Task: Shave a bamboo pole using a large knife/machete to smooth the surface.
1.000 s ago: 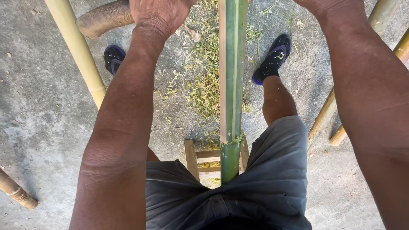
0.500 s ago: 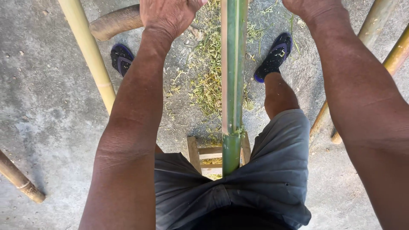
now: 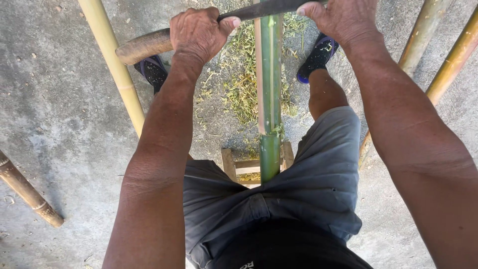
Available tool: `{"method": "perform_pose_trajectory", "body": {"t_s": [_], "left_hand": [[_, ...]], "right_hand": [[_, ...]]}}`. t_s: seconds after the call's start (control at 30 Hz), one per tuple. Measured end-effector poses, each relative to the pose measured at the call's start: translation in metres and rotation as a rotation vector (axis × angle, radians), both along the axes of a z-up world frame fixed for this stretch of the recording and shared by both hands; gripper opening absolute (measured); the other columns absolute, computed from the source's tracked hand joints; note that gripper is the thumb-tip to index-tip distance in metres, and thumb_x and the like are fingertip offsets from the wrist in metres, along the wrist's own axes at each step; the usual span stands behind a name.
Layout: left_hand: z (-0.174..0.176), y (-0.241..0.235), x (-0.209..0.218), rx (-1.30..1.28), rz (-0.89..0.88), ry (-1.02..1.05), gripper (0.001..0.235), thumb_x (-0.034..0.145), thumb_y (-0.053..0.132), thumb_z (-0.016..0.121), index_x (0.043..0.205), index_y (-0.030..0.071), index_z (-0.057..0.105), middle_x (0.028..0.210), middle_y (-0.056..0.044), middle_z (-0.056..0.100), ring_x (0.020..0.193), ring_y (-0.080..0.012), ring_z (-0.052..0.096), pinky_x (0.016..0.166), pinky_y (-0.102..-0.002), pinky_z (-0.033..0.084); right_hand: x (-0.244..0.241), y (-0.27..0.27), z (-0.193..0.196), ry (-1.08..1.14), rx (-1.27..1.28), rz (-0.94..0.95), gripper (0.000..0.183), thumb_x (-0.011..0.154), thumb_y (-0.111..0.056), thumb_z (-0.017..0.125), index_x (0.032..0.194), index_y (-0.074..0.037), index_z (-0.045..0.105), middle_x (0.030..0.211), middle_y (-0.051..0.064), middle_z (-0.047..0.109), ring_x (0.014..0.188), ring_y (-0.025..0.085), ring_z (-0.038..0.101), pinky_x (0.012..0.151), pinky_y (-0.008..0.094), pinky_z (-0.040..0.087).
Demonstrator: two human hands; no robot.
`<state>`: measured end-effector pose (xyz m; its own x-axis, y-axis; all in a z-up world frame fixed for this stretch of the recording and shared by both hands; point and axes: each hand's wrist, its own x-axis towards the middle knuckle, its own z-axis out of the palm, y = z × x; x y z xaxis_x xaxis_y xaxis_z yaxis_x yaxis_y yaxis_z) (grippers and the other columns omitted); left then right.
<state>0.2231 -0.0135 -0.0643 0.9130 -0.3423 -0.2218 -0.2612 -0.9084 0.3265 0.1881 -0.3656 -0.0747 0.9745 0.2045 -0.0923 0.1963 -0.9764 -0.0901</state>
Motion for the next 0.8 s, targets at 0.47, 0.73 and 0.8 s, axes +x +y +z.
{"method": "perform_pose_trajectory", "body": {"t_s": [0.47,0.73,0.8], "left_hand": [[0.010,0.012,-0.086,0.007,0.006,0.126,0.072,0.094,0.079,0.044,0.092,0.015,0.075,0.068,-0.005,0.066,0.074,-0.0234,0.065,0.079,-0.051,0.048],[0.010,0.021,-0.140,0.037,0.000,0.210,0.075,0.095,0.081,0.038,0.094,0.014,0.073,0.070,-0.007,0.067,0.075,-0.0254,0.067,0.079,-0.050,0.049],[0.016,0.022,-0.148,0.012,0.001,0.173,0.074,0.094,0.080,0.040,0.092,0.014,0.073,0.069,-0.007,0.067,0.076,-0.0266,0.067,0.080,-0.050,0.049]], "right_hand": [[-0.083,0.023,0.031,-0.034,0.095,0.020,0.053,0.092,-0.059,0.080,0.102,-0.007,0.072,0.102,0.009,0.066,0.117,0.030,0.057,0.105,0.048,0.039],[-0.135,0.037,0.044,-0.170,-0.007,0.134,0.061,0.090,-0.069,0.070,0.102,-0.009,0.075,0.093,0.004,0.064,0.104,0.022,0.050,0.104,0.041,0.032],[-0.144,0.041,0.046,-0.116,0.055,0.072,0.063,0.091,-0.072,0.067,0.100,-0.010,0.075,0.093,0.003,0.065,0.105,0.022,0.050,0.104,0.041,0.032]]}}
